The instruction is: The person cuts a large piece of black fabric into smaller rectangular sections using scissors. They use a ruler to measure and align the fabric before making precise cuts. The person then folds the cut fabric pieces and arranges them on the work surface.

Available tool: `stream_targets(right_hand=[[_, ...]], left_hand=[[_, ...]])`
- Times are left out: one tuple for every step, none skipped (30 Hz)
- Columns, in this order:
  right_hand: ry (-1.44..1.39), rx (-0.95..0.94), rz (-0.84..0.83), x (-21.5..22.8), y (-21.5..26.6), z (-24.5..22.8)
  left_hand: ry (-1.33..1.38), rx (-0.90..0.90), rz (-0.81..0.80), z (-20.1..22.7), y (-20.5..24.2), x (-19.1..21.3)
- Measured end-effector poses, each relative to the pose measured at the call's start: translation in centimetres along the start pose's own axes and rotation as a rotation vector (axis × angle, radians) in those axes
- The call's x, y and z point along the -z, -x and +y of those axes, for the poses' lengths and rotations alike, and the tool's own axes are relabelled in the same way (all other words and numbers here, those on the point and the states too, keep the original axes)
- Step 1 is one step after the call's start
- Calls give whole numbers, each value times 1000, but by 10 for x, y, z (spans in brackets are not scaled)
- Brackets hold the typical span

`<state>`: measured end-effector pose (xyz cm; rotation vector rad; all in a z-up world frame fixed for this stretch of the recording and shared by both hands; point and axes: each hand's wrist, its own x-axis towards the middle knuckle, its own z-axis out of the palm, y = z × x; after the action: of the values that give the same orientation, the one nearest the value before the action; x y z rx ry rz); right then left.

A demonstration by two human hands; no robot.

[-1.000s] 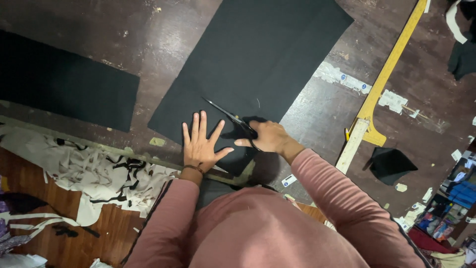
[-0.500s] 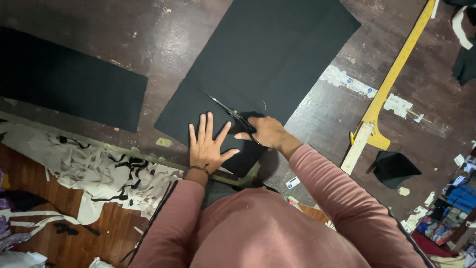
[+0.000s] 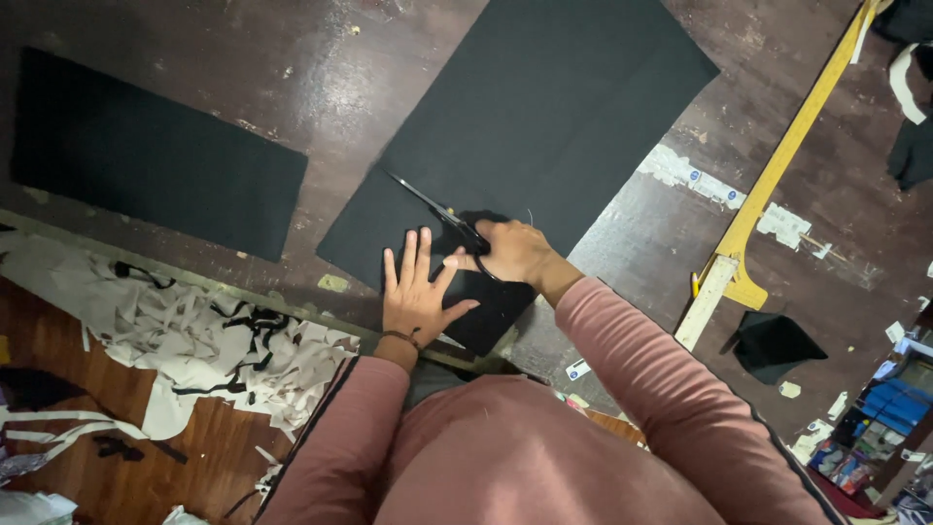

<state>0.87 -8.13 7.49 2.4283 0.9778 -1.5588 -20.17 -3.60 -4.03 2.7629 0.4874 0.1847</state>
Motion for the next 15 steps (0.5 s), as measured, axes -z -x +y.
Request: stream_targets(right_hand=[[-1,1,-2,-4,-4,3],[-9,8,15,-8,-8,5],[-13,15,36,-10,-14,8],[-11,16,38,-8,-12,5],[-21,5,20,-5,-10,3],[-31,-6,3,-3,-8,1],[-33,-10,0,-3,-10,-3],[-24,1,10,-3,-13,-7],[-15,15,24,-1,-16,-10],[-16,14,26,-3,-21,-7],[-10,22,24,-5,-25,-5],[-5,30,22,-7,-30,-4],[-8,27,27,-5,-28,-6],[-24,35,42,-3,-25,-8],[-41,41,55,-2,-21,-10]], left_hand=[[-1,1,-2,0,0,1],[-7,-2,9,1,1,1],[-13,-4,25,1,-1,1],[-13,-4,28,0,0,2],[-10,-1,14,0,0,2],[-8,2,-1,0,-1,3],[-4,0,-4,0,0,4],[9,1,-17,-1,1,4],[19,2,-25,-2,0,4],[19,-1,-25,0,-1,4],[7,11,-55,0,-1,5],[-6,23,-86,1,-1,6],[-6,17,-84,1,-1,7],[-10,29,-103,1,-2,8],[-14,39,-125,2,-1,10]])
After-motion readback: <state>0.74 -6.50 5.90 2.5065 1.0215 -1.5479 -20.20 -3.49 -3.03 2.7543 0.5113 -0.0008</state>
